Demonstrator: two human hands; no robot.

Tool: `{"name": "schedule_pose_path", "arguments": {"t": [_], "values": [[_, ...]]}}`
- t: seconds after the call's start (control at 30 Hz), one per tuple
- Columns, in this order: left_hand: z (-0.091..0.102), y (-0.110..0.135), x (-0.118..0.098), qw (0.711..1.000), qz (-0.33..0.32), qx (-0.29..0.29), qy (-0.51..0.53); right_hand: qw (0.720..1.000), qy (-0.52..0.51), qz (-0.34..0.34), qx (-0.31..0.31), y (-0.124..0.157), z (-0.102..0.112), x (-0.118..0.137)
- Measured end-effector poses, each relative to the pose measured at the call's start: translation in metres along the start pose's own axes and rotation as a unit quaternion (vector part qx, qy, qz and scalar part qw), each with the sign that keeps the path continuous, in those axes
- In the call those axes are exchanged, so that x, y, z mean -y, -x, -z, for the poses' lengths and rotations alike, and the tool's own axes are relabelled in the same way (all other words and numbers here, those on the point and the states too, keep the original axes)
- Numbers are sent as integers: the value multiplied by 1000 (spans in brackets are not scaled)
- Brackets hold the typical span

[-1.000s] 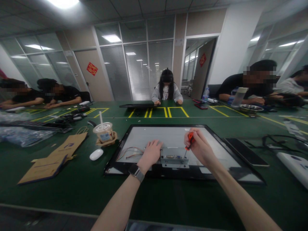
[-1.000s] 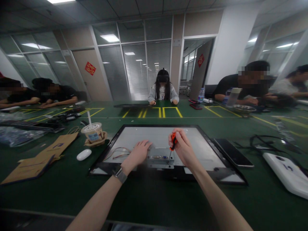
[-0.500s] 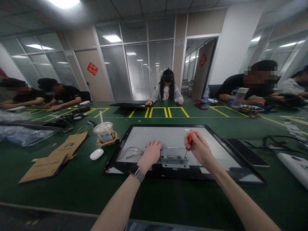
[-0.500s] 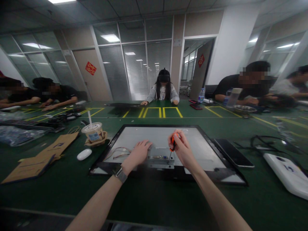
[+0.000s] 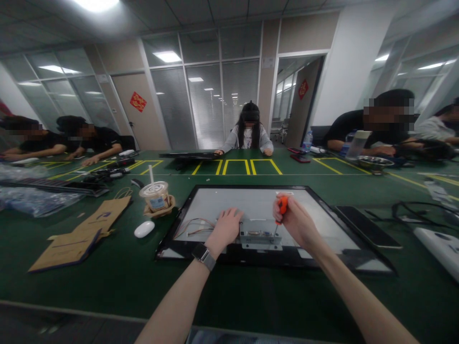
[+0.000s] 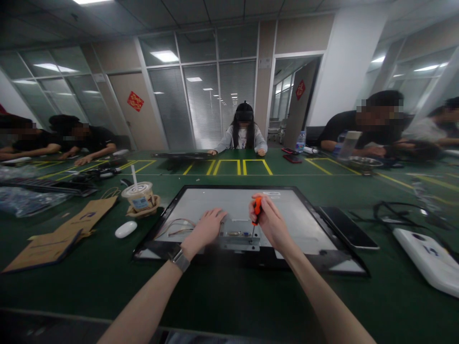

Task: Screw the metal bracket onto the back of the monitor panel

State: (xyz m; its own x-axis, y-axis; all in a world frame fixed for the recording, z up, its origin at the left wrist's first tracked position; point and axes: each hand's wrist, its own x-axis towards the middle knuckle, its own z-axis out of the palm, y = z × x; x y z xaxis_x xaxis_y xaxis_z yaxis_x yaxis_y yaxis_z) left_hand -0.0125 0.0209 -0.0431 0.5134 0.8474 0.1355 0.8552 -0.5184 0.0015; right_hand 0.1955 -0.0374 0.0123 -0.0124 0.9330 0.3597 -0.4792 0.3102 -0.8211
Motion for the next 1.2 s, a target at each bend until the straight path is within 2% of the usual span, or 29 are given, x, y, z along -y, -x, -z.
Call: {"name": "schedule_pose_path", "arguments": {"t": [0.27,0.47,0.7,1.03,1.2], "values": [[1,0,-1,1000,3,1,3,999,23,40,-14,2,0,-4],[4,1,-2,1000,2,9,3,999,34,34,8,3,0,-1],[0,0,0,1000,3,2,-1,1000,21,13,5,1,0,4],[1,0,0,1000,7,12,2,997,47,48,28,5,-5,-2],[3,0,-2,1000,6,13,4,998,47,40,30,4,-2,0]]}}
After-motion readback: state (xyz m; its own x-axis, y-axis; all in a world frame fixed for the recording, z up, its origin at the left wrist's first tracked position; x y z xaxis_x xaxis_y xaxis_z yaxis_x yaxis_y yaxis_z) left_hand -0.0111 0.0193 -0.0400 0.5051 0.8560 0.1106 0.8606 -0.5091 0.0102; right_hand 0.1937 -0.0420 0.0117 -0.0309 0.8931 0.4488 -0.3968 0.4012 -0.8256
